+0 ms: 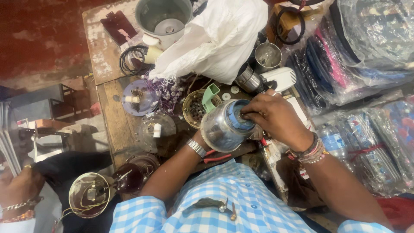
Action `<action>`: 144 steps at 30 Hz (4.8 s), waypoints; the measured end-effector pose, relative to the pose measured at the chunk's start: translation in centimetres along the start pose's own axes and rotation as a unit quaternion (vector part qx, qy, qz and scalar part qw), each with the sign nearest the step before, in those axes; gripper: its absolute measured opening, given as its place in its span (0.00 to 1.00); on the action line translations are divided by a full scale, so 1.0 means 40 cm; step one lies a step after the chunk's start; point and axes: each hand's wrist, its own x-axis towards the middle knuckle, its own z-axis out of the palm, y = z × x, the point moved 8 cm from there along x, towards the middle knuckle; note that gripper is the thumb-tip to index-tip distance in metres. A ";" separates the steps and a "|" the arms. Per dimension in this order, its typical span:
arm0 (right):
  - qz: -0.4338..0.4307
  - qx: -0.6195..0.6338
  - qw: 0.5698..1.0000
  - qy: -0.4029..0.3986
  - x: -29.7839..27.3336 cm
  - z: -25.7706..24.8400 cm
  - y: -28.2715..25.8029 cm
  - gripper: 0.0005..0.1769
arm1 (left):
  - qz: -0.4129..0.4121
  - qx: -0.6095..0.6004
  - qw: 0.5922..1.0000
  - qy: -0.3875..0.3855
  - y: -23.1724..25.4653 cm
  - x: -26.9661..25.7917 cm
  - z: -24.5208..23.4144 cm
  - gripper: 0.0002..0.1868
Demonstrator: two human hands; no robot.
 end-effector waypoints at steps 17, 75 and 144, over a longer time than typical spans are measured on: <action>-0.022 -0.014 0.999 -0.030 -0.001 0.003 -0.022 0.12 | -0.012 -0.015 1.000 0.003 -0.003 -0.011 0.003 0.45; 0.475 0.444 0.754 0.098 -0.512 0.700 0.752 0.06 | -0.003 -0.085 0.996 0.008 0.020 0.006 0.014 0.32; -0.136 -0.095 0.969 -0.181 0.016 -0.007 -0.061 0.25 | -0.007 -0.038 0.999 0.018 0.036 -0.007 0.028 0.39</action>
